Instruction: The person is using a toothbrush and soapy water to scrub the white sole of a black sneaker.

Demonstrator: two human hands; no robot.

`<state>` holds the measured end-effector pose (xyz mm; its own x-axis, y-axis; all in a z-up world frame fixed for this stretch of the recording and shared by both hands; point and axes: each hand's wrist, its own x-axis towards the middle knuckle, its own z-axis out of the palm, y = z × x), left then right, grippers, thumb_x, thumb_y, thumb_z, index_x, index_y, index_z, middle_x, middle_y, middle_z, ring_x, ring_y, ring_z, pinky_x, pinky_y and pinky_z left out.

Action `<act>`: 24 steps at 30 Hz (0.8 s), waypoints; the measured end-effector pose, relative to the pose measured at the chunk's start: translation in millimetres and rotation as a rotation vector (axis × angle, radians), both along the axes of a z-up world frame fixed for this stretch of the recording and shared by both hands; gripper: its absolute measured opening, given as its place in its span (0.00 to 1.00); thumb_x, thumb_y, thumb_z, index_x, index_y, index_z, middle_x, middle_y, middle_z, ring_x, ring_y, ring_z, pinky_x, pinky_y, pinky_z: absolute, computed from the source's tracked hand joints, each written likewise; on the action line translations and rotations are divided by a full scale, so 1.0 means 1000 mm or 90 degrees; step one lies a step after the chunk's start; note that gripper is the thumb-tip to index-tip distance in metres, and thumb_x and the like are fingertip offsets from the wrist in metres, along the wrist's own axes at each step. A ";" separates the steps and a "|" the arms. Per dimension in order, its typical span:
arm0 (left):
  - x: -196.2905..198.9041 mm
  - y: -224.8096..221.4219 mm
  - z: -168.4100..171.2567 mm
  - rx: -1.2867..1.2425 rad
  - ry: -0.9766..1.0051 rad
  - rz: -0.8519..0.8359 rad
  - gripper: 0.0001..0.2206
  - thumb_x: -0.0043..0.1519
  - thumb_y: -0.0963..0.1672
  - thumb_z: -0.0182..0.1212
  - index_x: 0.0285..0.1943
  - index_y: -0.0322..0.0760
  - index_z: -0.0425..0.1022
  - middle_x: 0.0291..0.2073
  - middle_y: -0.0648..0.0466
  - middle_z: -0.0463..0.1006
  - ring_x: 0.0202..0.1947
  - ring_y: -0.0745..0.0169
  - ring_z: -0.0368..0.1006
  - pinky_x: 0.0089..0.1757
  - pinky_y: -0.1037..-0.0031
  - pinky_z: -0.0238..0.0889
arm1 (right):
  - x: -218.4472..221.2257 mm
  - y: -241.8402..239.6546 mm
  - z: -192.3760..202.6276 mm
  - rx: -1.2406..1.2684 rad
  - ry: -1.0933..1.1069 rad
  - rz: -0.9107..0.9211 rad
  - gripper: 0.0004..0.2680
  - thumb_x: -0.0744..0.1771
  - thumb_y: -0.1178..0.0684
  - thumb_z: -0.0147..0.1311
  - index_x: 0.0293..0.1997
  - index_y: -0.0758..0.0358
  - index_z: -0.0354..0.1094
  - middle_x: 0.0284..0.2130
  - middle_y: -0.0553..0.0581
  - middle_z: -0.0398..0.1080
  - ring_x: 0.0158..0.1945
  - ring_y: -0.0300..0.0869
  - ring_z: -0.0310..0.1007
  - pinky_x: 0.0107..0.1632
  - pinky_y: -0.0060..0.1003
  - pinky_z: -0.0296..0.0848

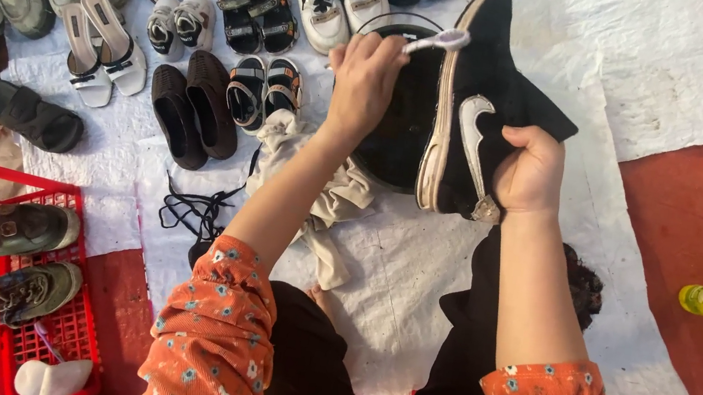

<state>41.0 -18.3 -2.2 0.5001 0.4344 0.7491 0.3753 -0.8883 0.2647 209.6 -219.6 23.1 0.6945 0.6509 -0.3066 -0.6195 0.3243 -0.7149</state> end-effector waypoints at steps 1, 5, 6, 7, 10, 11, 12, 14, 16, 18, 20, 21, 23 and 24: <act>-0.002 0.002 -0.017 0.001 -0.002 0.001 0.10 0.75 0.52 0.48 0.54 0.52 0.72 0.34 0.61 0.66 0.39 0.60 0.70 0.45 0.67 0.56 | -0.001 0.000 0.002 0.001 -0.002 0.001 0.22 0.57 0.65 0.60 0.58 0.65 0.76 0.53 0.64 0.80 0.62 0.56 0.81 0.70 0.51 0.77; -0.003 -0.007 -0.051 0.062 0.028 -0.123 0.14 0.74 0.55 0.48 0.46 0.53 0.74 0.33 0.60 0.67 0.37 0.59 0.67 0.47 0.65 0.55 | 0.034 -0.006 -0.036 -0.001 -0.040 -0.012 0.22 0.59 0.62 0.59 0.60 0.61 0.76 0.54 0.60 0.81 0.61 0.51 0.82 0.71 0.48 0.76; -0.004 -0.015 -0.051 0.049 0.040 -0.153 0.18 0.74 0.59 0.43 0.46 0.56 0.74 0.30 0.63 0.65 0.35 0.62 0.67 0.47 0.67 0.55 | 0.051 -0.011 -0.058 -0.012 -0.037 -0.008 0.22 0.58 0.61 0.59 0.59 0.59 0.76 0.53 0.59 0.81 0.60 0.51 0.83 0.70 0.50 0.77; -0.004 -0.010 -0.039 0.047 0.042 -0.154 0.18 0.74 0.59 0.43 0.46 0.56 0.74 0.30 0.63 0.65 0.35 0.62 0.67 0.47 0.67 0.55 | 0.039 -0.007 -0.043 -0.014 -0.035 -0.009 0.22 0.58 0.61 0.59 0.59 0.59 0.76 0.53 0.59 0.81 0.60 0.51 0.83 0.70 0.50 0.77; -0.001 0.001 -0.013 0.036 0.026 -0.073 0.10 0.74 0.52 0.53 0.46 0.50 0.74 0.33 0.60 0.68 0.37 0.58 0.69 0.45 0.65 0.55 | 0.020 -0.001 -0.027 -0.006 0.003 0.008 0.22 0.58 0.61 0.60 0.60 0.64 0.76 0.54 0.63 0.80 0.61 0.57 0.82 0.71 0.53 0.76; 0.000 0.004 -0.010 0.020 0.013 -0.032 0.10 0.75 0.52 0.48 0.48 0.51 0.73 0.33 0.61 0.67 0.37 0.60 0.69 0.44 0.67 0.55 | 0.025 0.000 -0.041 -0.015 -0.016 0.006 0.23 0.58 0.63 0.59 0.60 0.65 0.75 0.54 0.65 0.80 0.61 0.56 0.82 0.70 0.53 0.76; 0.002 0.006 -0.007 0.004 -0.002 0.012 0.11 0.77 0.52 0.43 0.50 0.51 0.71 0.33 0.62 0.66 0.37 0.62 0.69 0.43 0.69 0.55 | 0.029 0.001 -0.054 -0.025 -0.036 0.007 0.24 0.57 0.65 0.59 0.61 0.66 0.74 0.55 0.67 0.80 0.60 0.56 0.82 0.70 0.53 0.76; 0.000 0.002 -0.024 0.009 -0.004 -0.032 0.11 0.76 0.51 0.47 0.47 0.49 0.72 0.33 0.59 0.68 0.37 0.58 0.69 0.43 0.66 0.55 | 0.015 0.001 -0.019 -0.018 -0.028 0.007 0.22 0.58 0.63 0.59 0.60 0.65 0.75 0.54 0.65 0.80 0.60 0.54 0.82 0.70 0.51 0.76; -0.001 -0.005 -0.039 0.012 -0.006 -0.077 0.11 0.75 0.51 0.50 0.44 0.47 0.72 0.34 0.56 0.69 0.37 0.53 0.68 0.43 0.64 0.54 | 0.017 -0.003 -0.009 -0.012 -0.020 0.007 0.20 0.59 0.62 0.59 0.59 0.65 0.75 0.53 0.62 0.80 0.60 0.52 0.82 0.70 0.48 0.77; -0.002 -0.015 -0.051 0.019 0.026 -0.161 0.16 0.74 0.58 0.45 0.46 0.55 0.73 0.31 0.64 0.64 0.36 0.63 0.65 0.46 0.69 0.54 | 0.034 -0.012 -0.025 -0.001 -0.044 0.008 0.21 0.58 0.63 0.59 0.58 0.59 0.77 0.52 0.60 0.81 0.59 0.54 0.84 0.70 0.50 0.79; -0.001 -0.005 -0.034 0.031 0.014 -0.124 0.13 0.73 0.55 0.50 0.44 0.53 0.73 0.33 0.62 0.67 0.37 0.61 0.66 0.46 0.67 0.54 | 0.024 -0.008 -0.024 -0.006 -0.066 0.021 0.23 0.58 0.64 0.58 0.59 0.60 0.76 0.53 0.61 0.81 0.59 0.55 0.83 0.70 0.51 0.78; 0.000 0.000 -0.026 0.043 0.000 -0.086 0.10 0.73 0.52 0.55 0.42 0.50 0.73 0.35 0.60 0.69 0.39 0.58 0.68 0.46 0.65 0.55 | 0.019 -0.006 -0.023 -0.011 -0.089 0.034 0.24 0.57 0.65 0.58 0.60 0.61 0.75 0.54 0.61 0.80 0.59 0.57 0.83 0.70 0.52 0.78; 0.001 0.000 -0.004 -0.062 0.011 -0.042 0.10 0.75 0.49 0.49 0.46 0.46 0.73 0.38 0.56 0.73 0.40 0.56 0.66 0.45 0.65 0.50 | 0.009 -0.011 -0.004 0.029 -0.023 0.076 0.22 0.58 0.68 0.54 0.58 0.67 0.75 0.54 0.64 0.79 0.59 0.57 0.81 0.69 0.52 0.78; 0.001 0.001 0.008 -0.166 0.019 0.005 0.11 0.76 0.47 0.44 0.51 0.41 0.73 0.41 0.53 0.76 0.41 0.53 0.64 0.44 0.65 0.45 | 0.004 -0.012 0.006 0.068 0.043 0.122 0.20 0.59 0.70 0.50 0.56 0.73 0.76 0.54 0.66 0.78 0.58 0.57 0.80 0.68 0.52 0.79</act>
<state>42.3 -17.5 5.9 0.5163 0.6155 0.5955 0.3935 -0.7881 0.4733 213.6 -231.7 29.4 0.5351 0.8000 -0.2713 -0.7228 0.2674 -0.6373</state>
